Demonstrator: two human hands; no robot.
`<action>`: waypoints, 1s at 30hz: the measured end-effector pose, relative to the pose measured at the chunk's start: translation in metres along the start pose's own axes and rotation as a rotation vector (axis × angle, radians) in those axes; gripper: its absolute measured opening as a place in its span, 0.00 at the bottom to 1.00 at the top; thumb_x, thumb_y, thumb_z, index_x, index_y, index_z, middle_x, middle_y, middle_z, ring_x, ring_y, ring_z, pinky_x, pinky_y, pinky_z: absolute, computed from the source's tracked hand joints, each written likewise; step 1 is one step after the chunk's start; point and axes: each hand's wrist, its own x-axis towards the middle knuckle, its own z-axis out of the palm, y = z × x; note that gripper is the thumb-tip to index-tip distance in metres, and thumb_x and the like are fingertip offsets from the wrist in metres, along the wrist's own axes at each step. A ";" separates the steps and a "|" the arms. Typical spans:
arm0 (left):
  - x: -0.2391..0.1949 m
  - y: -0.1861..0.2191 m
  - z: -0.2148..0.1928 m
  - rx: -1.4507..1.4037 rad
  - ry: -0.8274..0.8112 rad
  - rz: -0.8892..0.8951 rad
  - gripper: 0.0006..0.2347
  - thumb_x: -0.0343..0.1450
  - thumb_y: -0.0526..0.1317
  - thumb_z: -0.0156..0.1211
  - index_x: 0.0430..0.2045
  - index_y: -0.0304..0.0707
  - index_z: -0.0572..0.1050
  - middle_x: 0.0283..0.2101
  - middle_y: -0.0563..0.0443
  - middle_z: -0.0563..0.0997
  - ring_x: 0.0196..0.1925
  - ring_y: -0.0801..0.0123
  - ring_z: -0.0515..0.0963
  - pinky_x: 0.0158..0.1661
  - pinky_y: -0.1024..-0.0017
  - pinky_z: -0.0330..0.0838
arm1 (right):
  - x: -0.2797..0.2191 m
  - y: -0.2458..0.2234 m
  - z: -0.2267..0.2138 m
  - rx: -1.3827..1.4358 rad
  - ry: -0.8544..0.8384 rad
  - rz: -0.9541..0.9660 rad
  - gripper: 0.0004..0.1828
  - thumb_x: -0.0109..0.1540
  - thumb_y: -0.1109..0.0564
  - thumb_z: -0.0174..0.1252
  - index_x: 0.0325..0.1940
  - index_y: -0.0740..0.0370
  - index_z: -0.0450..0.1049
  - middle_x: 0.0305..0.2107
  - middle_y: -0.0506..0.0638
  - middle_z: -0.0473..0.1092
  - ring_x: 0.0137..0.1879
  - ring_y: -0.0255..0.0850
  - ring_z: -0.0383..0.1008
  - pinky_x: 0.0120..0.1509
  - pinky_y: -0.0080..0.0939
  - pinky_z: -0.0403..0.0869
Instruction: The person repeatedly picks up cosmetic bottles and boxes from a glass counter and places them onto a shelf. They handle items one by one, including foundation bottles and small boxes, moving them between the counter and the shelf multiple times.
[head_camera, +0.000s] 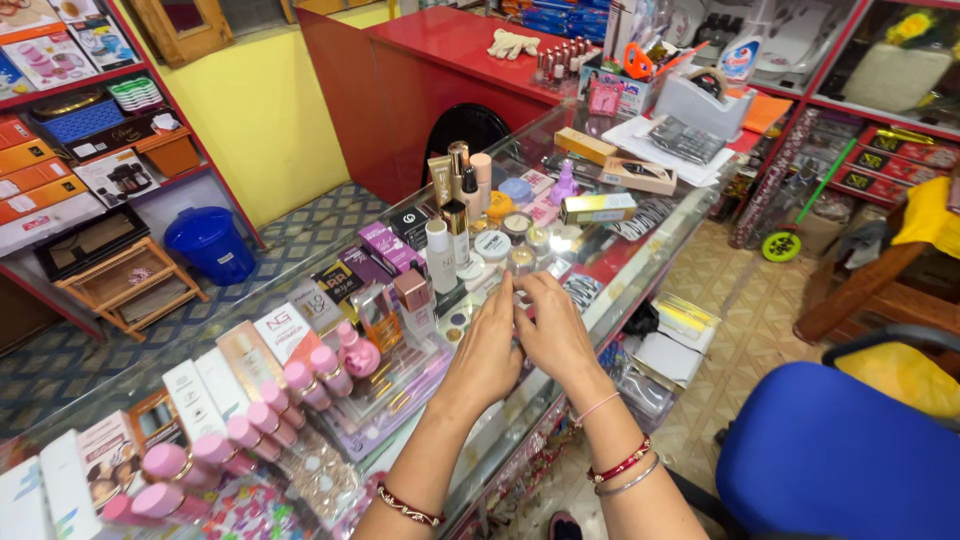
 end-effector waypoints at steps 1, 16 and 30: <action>0.009 -0.002 0.002 0.011 0.013 0.008 0.40 0.60 0.22 0.56 0.70 0.23 0.45 0.66 0.26 0.64 0.69 0.41 0.63 0.66 0.57 0.59 | 0.009 0.008 0.002 0.008 0.004 -0.026 0.18 0.57 0.65 0.58 0.52 0.68 0.74 0.45 0.61 0.72 0.48 0.54 0.77 0.52 0.49 0.75; 0.145 -0.008 -0.001 0.023 0.247 -0.009 0.41 0.63 0.23 0.59 0.72 0.26 0.44 0.67 0.26 0.63 0.70 0.39 0.62 0.68 0.57 0.56 | 0.176 0.102 0.008 0.165 -0.039 -0.070 0.24 0.56 0.64 0.63 0.57 0.63 0.73 0.49 0.58 0.72 0.49 0.51 0.77 0.56 0.47 0.74; 0.250 -0.044 0.038 0.275 0.584 -0.191 0.40 0.56 0.16 0.49 0.68 0.18 0.48 0.71 0.18 0.51 0.74 0.29 0.52 0.69 0.50 0.53 | 0.292 0.175 0.072 0.151 -0.225 -0.238 0.30 0.56 0.65 0.61 0.63 0.55 0.70 0.60 0.59 0.67 0.64 0.59 0.68 0.64 0.51 0.70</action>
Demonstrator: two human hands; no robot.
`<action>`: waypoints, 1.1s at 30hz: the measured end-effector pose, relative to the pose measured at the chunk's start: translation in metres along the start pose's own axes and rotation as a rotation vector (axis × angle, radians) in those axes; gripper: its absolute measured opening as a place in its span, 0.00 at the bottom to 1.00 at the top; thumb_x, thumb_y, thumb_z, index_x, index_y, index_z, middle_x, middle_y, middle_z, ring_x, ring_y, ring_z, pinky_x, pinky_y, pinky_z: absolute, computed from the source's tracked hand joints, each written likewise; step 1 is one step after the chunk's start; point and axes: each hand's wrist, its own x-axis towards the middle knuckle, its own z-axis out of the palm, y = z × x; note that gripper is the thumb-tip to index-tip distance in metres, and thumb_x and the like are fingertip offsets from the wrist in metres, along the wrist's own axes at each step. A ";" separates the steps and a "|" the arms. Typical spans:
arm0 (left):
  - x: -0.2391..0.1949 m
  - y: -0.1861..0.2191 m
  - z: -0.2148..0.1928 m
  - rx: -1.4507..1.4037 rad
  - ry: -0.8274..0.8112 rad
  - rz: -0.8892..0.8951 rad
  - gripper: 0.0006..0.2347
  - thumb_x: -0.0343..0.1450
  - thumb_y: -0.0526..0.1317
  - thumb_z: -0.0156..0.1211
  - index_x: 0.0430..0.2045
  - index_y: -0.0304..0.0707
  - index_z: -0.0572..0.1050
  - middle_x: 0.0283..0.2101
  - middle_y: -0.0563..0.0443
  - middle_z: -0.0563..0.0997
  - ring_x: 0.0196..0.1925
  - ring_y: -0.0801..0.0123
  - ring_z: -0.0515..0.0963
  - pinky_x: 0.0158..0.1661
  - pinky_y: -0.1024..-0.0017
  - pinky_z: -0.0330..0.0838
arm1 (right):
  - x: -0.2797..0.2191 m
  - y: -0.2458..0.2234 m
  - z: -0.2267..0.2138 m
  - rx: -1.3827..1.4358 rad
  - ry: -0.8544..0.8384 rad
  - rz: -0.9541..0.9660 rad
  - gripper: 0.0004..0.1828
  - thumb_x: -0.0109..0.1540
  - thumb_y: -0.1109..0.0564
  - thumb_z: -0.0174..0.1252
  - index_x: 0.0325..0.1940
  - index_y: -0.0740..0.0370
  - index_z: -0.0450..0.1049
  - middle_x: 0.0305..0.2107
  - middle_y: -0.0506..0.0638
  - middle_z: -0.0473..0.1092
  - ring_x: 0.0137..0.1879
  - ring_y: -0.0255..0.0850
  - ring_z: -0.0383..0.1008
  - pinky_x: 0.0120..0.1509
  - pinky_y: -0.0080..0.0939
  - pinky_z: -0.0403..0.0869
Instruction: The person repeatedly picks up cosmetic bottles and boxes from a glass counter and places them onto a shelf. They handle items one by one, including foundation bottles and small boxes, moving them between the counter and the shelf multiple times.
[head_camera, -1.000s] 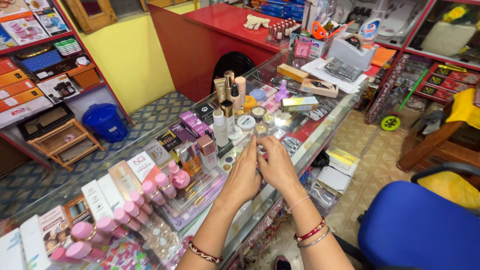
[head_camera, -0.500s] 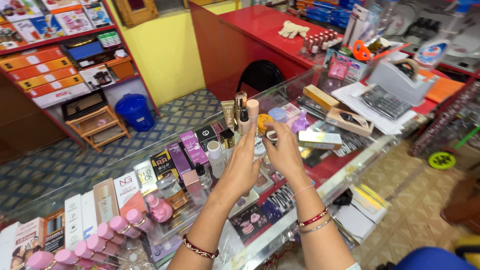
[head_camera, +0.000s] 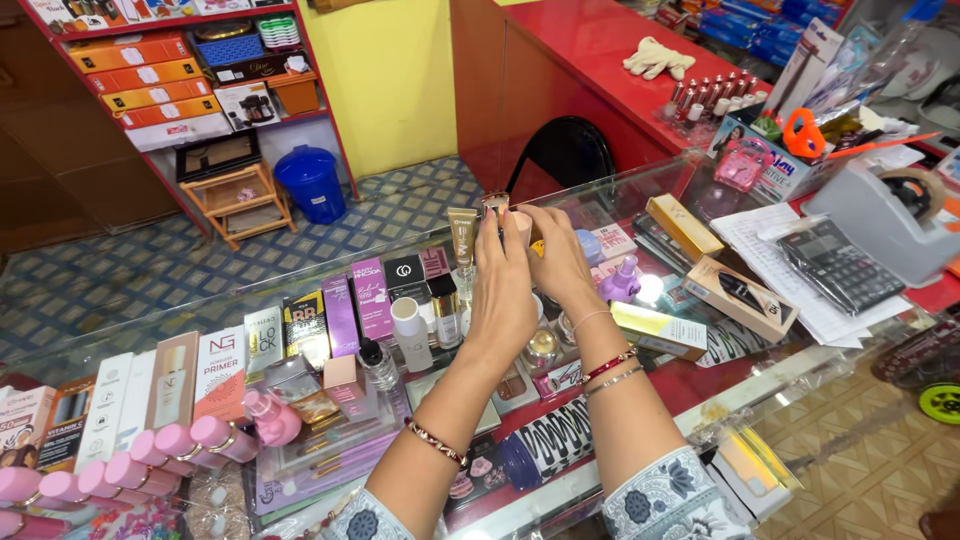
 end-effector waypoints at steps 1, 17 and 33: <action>0.004 -0.003 0.005 0.050 0.004 0.000 0.38 0.57 0.17 0.51 0.68 0.17 0.49 0.71 0.18 0.52 0.74 0.30 0.52 0.69 0.49 0.53 | 0.002 0.003 0.002 0.002 0.001 -0.020 0.28 0.57 0.63 0.61 0.63 0.55 0.71 0.59 0.59 0.67 0.64 0.59 0.69 0.64 0.51 0.70; 0.010 -0.026 0.035 0.303 0.035 -0.076 0.32 0.63 0.24 0.61 0.64 0.19 0.56 0.64 0.26 0.61 0.66 0.37 0.64 0.57 0.50 0.68 | 0.010 -0.008 0.016 -0.015 0.020 0.143 0.18 0.62 0.61 0.60 0.54 0.56 0.65 0.52 0.62 0.68 0.56 0.64 0.70 0.56 0.58 0.70; 0.016 -0.037 0.049 0.320 0.028 -0.158 0.23 0.65 0.23 0.57 0.54 0.33 0.60 0.48 0.33 0.67 0.50 0.44 0.76 0.42 0.58 0.78 | 0.008 0.003 -0.009 -0.288 0.149 0.107 0.14 0.64 0.63 0.61 0.52 0.59 0.68 0.48 0.62 0.67 0.56 0.64 0.69 0.56 0.60 0.70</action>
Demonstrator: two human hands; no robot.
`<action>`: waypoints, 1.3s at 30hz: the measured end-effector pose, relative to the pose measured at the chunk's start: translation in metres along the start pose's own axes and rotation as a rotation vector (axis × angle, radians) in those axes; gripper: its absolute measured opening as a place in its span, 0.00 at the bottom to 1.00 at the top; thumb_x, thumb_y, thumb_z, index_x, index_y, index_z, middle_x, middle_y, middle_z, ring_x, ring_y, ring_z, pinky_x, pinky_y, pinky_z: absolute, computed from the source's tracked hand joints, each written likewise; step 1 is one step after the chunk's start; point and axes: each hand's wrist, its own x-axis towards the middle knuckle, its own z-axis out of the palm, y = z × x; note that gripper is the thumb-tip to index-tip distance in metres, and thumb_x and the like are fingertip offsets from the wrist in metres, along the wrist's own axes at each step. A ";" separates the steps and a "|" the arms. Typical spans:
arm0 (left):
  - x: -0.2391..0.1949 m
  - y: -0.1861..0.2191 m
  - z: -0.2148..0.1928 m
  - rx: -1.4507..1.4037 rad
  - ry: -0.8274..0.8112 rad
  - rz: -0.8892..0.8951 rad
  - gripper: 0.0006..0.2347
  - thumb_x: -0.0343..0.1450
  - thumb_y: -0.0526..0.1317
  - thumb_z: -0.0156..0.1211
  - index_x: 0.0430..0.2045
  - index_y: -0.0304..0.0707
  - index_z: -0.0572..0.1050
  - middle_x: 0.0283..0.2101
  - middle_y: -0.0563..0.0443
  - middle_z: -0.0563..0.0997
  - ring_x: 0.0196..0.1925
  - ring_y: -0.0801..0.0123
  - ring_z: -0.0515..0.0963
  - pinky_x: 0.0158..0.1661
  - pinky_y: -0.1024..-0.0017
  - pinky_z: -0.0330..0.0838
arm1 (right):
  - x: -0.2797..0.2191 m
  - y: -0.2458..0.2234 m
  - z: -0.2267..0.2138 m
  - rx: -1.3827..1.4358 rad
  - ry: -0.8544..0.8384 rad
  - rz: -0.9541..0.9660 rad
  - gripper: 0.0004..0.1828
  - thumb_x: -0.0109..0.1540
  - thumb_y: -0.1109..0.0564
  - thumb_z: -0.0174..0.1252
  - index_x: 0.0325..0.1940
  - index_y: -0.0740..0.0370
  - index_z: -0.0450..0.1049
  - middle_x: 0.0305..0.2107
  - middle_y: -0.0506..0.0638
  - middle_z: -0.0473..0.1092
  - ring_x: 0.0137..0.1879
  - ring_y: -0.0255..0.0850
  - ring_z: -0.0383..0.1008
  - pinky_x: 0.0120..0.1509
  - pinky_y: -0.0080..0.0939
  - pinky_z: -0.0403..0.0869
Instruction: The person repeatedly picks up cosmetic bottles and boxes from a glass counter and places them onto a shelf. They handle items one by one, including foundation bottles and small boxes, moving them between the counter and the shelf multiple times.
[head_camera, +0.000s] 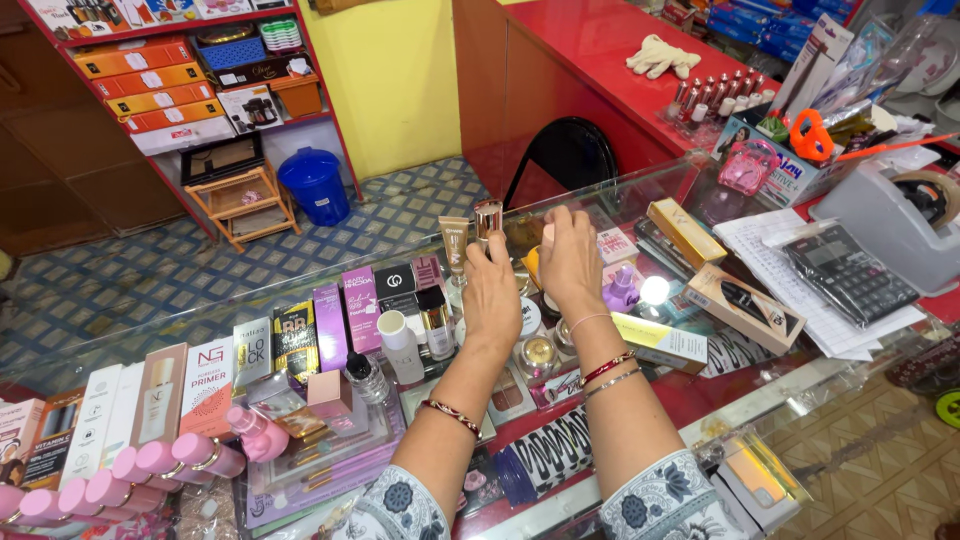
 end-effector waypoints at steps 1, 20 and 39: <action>0.000 0.002 -0.001 -0.001 -0.005 -0.016 0.24 0.65 0.23 0.57 0.54 0.32 0.59 0.48 0.33 0.67 0.50 0.43 0.76 0.42 0.58 0.79 | 0.001 -0.006 -0.004 0.057 0.001 -0.023 0.18 0.60 0.64 0.62 0.53 0.59 0.68 0.50 0.61 0.67 0.56 0.63 0.70 0.56 0.59 0.70; -0.017 0.015 -0.039 -0.091 -0.164 -0.103 0.43 0.58 0.21 0.62 0.68 0.20 0.42 0.55 0.28 0.66 0.58 0.39 0.71 0.50 0.57 0.75 | 0.055 -0.008 0.075 0.332 -0.351 -0.015 0.34 0.49 0.63 0.71 0.58 0.58 0.69 0.43 0.56 0.78 0.50 0.52 0.79 0.54 0.48 0.75; 0.001 0.020 -0.058 -0.264 0.081 0.039 0.38 0.66 0.20 0.55 0.72 0.19 0.41 0.67 0.21 0.61 0.66 0.35 0.67 0.59 0.55 0.67 | 0.049 -0.041 -0.011 0.282 -0.079 -0.128 0.29 0.48 0.62 0.75 0.48 0.62 0.68 0.39 0.56 0.78 0.45 0.55 0.79 0.49 0.49 0.74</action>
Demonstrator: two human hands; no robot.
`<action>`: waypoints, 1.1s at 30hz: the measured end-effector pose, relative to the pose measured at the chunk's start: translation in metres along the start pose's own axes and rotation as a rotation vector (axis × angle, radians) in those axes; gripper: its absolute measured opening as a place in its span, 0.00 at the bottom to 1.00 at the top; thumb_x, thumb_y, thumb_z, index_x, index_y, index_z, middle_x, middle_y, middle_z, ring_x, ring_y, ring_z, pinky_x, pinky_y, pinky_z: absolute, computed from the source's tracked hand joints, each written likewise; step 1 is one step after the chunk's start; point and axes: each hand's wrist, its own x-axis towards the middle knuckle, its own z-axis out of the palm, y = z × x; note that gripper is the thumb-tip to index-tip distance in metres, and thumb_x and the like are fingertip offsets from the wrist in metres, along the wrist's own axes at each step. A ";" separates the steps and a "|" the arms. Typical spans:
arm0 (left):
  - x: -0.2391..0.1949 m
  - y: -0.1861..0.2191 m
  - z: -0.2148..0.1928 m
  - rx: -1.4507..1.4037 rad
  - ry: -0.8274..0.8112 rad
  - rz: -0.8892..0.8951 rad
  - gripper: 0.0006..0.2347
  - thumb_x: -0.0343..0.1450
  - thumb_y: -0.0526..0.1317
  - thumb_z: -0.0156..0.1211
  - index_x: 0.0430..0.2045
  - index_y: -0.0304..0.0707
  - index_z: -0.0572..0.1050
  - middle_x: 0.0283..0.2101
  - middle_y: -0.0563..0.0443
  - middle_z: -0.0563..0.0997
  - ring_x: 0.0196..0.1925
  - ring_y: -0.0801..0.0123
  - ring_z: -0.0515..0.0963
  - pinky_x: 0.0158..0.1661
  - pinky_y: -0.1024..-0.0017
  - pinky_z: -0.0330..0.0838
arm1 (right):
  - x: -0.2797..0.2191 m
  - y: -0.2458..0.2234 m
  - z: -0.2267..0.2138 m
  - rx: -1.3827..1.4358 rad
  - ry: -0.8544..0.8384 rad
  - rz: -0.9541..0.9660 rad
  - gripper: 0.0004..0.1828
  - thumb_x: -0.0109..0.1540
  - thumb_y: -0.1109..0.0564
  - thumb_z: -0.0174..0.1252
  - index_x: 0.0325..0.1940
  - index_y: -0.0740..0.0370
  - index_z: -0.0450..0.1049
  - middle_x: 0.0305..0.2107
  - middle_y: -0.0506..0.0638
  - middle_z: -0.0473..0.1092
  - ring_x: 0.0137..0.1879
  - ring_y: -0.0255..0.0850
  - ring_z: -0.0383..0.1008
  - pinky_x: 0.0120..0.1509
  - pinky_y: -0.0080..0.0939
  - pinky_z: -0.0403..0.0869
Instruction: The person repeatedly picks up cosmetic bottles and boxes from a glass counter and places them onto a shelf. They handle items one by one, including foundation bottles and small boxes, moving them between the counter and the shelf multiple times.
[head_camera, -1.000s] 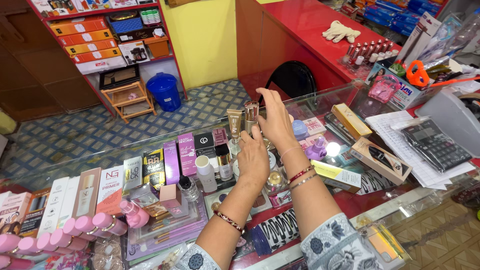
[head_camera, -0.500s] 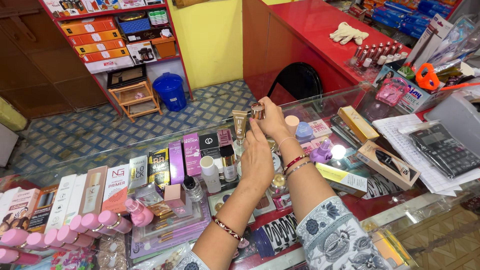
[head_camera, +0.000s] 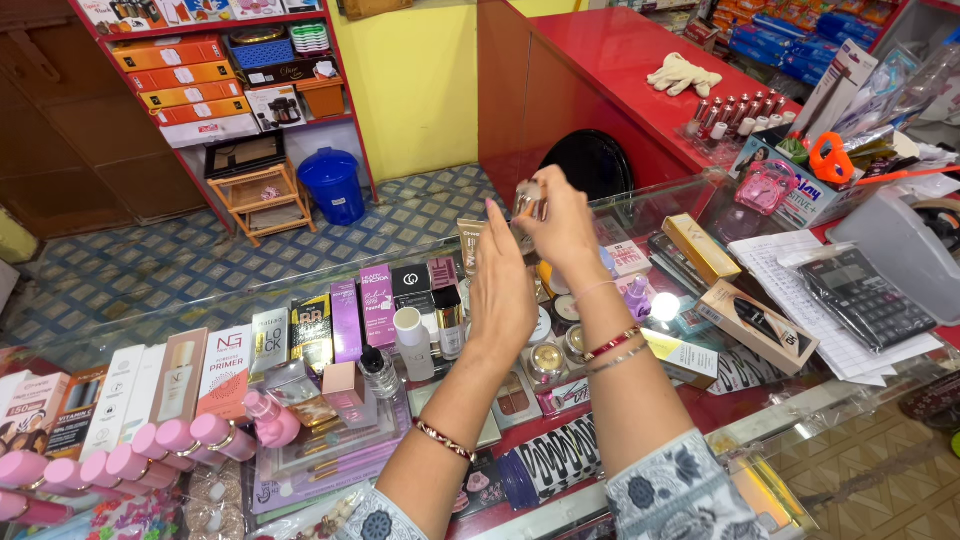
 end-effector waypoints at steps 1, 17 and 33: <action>0.003 0.002 -0.003 -0.036 0.005 0.015 0.39 0.65 0.22 0.58 0.71 0.19 0.42 0.67 0.21 0.62 0.66 0.35 0.67 0.60 0.54 0.66 | -0.001 -0.007 -0.010 -0.007 0.012 -0.008 0.29 0.49 0.61 0.76 0.49 0.62 0.68 0.38 0.56 0.78 0.44 0.53 0.79 0.48 0.48 0.75; -0.017 0.006 -0.078 -0.487 0.018 0.021 0.21 0.66 0.32 0.68 0.54 0.29 0.71 0.46 0.34 0.83 0.50 0.48 0.85 0.48 0.60 0.76 | -0.035 -0.113 -0.070 0.556 -0.180 -0.034 0.22 0.55 0.66 0.72 0.50 0.67 0.72 0.37 0.48 0.78 0.42 0.29 0.79 0.47 0.32 0.79; -0.168 -0.152 -0.421 -0.305 0.406 -0.277 0.24 0.71 0.31 0.60 0.61 0.34 0.60 0.51 0.41 0.80 0.50 0.65 0.84 0.44 0.67 0.78 | -0.182 -0.408 0.180 0.881 -0.445 -0.240 0.30 0.56 0.64 0.68 0.62 0.61 0.71 0.42 0.55 0.79 0.45 0.39 0.81 0.44 0.40 0.81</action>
